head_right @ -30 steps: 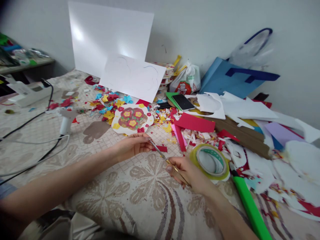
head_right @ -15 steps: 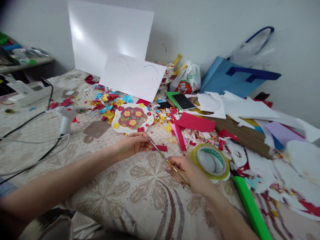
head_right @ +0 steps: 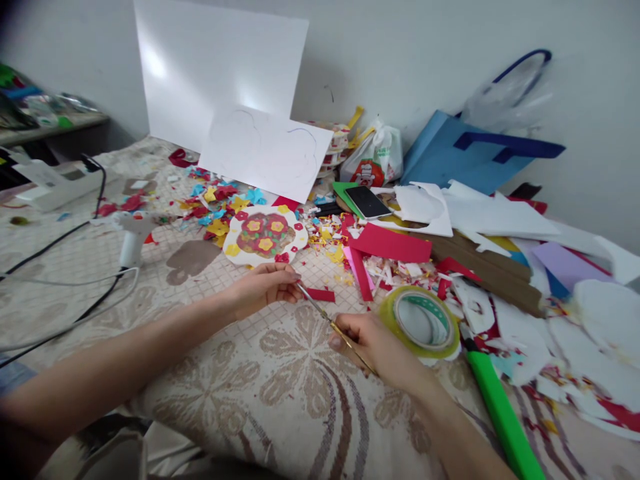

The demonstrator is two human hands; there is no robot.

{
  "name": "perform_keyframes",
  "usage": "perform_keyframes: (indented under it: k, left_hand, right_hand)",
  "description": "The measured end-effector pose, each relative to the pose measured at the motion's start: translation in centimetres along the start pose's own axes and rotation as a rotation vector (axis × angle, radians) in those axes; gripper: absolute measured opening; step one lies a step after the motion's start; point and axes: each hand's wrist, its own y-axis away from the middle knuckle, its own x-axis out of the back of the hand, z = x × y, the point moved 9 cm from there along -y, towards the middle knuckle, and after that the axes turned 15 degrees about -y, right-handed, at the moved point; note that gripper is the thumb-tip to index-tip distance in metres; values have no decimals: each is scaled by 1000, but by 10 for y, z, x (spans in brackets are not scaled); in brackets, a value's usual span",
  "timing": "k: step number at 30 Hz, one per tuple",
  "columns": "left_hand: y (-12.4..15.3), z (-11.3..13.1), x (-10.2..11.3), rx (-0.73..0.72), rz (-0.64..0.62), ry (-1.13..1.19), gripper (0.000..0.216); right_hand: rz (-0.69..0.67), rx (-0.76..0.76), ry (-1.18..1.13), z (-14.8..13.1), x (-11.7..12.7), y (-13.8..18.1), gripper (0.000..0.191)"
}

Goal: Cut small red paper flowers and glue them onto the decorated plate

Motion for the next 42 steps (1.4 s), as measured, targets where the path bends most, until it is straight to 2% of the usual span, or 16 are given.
perform_keyframes:
  k: [23, 33, 36, 42]
  left_hand:
    - [0, 1, 1, 0, 12, -110, 14]
    - [-2, 0, 5, -7, 47, -186, 15]
    - [-3, -2, 6, 0, 45, -157, 15]
    - [-3, -5, 2, 53, -53, -27, 11]
  right_hand:
    - [44, 33, 188, 2, 6, -3, 42]
    - [194, 63, 526, -6, 15, -2, 43]
    - [204, 56, 508, -6, 16, -3, 45]
    - [185, 40, 420, -3, 17, -3, 47]
